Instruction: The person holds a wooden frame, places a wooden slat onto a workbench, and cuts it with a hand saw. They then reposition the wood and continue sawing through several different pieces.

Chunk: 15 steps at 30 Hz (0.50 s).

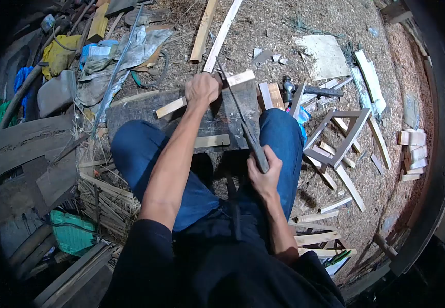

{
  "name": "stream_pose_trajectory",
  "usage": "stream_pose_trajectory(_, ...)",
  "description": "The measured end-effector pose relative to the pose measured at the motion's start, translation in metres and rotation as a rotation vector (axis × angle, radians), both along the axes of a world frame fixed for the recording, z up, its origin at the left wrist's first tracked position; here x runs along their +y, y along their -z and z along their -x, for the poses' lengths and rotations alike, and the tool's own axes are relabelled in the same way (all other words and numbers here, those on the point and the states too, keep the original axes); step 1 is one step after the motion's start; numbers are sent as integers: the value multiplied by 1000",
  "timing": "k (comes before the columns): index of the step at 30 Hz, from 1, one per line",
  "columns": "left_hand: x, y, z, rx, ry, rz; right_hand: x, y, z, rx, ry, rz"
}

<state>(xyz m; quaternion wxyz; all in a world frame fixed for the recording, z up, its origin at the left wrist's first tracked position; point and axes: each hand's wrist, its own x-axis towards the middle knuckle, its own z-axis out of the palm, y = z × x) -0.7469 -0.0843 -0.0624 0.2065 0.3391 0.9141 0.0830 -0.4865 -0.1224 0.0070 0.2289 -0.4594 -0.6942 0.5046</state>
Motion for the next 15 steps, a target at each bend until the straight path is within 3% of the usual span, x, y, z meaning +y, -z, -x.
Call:
stream_pose_trajectory(2,4,-6,-2,-5,-84,23,-2,-11,-4,-13,-12,-5)
stream_pose_trajectory(11,1,-4,-4,-82,-44,61,10,1,-8,-4,-3,24)
stream_pose_trajectory(15,6,-1,-1,-18,-66,21,9,-35,-9,-87,-53,140)
